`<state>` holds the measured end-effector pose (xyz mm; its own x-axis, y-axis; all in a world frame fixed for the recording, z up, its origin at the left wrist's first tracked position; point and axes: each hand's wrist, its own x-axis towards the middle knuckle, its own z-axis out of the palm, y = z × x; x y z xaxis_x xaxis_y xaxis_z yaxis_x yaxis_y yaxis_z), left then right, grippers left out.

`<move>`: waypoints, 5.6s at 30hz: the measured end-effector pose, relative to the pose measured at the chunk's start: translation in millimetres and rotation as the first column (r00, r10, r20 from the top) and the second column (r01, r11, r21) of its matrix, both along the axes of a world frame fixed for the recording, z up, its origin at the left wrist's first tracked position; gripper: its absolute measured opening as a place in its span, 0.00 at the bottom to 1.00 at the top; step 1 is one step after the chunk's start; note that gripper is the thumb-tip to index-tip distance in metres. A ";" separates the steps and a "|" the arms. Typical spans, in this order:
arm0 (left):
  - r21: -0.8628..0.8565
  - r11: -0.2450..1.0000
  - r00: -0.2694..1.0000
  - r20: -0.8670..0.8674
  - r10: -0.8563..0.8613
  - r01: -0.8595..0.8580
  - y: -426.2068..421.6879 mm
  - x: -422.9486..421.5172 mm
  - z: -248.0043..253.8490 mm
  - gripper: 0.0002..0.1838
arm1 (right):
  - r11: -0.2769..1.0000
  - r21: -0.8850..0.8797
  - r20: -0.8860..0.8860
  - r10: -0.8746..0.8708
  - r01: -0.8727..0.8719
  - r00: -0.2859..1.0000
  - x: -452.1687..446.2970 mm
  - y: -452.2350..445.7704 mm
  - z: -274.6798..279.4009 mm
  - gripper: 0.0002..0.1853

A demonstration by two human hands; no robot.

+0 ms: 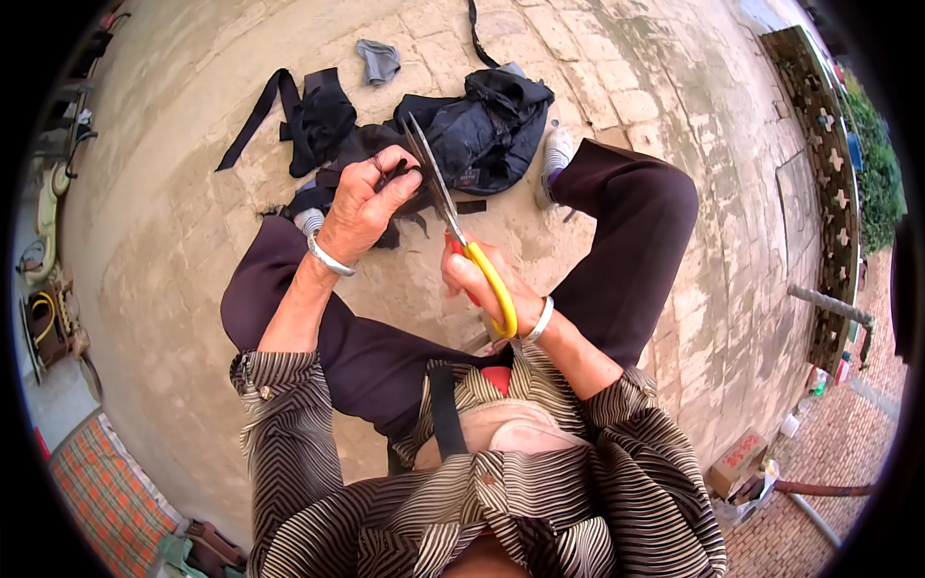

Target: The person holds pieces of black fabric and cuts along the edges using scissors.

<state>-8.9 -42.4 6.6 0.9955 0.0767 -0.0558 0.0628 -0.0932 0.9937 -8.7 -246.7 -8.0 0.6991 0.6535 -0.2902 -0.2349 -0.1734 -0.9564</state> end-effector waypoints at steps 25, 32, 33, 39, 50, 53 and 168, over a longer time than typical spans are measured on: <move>-0.504 0.850 0.987 -0.115 0.108 -0.152 24.4 7.6 2.2 0.14 | 0.954 0.252 0.118 -0.198 0.163 0.973 74.9 16.3 -2.6 0.19; -0.599 0.768 0.974 -0.159 0.165 -0.227 37.6 8.5 -19.0 0.13 | 0.974 0.225 0.037 0.009 -0.017 0.999 67.2 52.8 -5.3 0.16; -0.508 0.831 0.973 -0.144 0.179 -0.228 39.2 9.0 -19.6 0.13 | 0.975 0.222 0.037 0.017 -0.025 0.999 65.1 52.0 -1.5 0.16; -0.548 0.811 0.970 -0.225 0.092 -0.204 33.1 2.8 0.7 0.11 | 0.966 0.216 0.035 -0.151 0.140 0.988 69.3 37.7 13.3 0.13; -0.457 0.879 0.987 -0.138 0.077 -0.132 46.0 3.1 4.3 0.14 | 0.946 0.226 -0.001 -0.239 0.233 0.971 80.8 12.1 12.0 0.11; -0.450 0.887 0.993 -0.095 0.067 -0.103 39.7 2.8 9.1 0.18 | 0.942 0.273 -0.032 -0.191 0.193 0.981 81.7 12.6 11.4 0.12; -0.419 0.814 0.881 -0.064 -0.469 0.403 26.2 -4.4 26.6 0.18 | 0.885 0.067 0.033 0.460 -0.461 0.887 25.8 -40.0 18.8 0.22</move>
<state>-13.3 -16.2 33.2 0.8942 -0.4232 -0.1462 0.2644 0.2355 0.9352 17.1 -286.7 10.8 0.3184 0.9214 -0.2230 -0.1302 -0.1905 -0.9730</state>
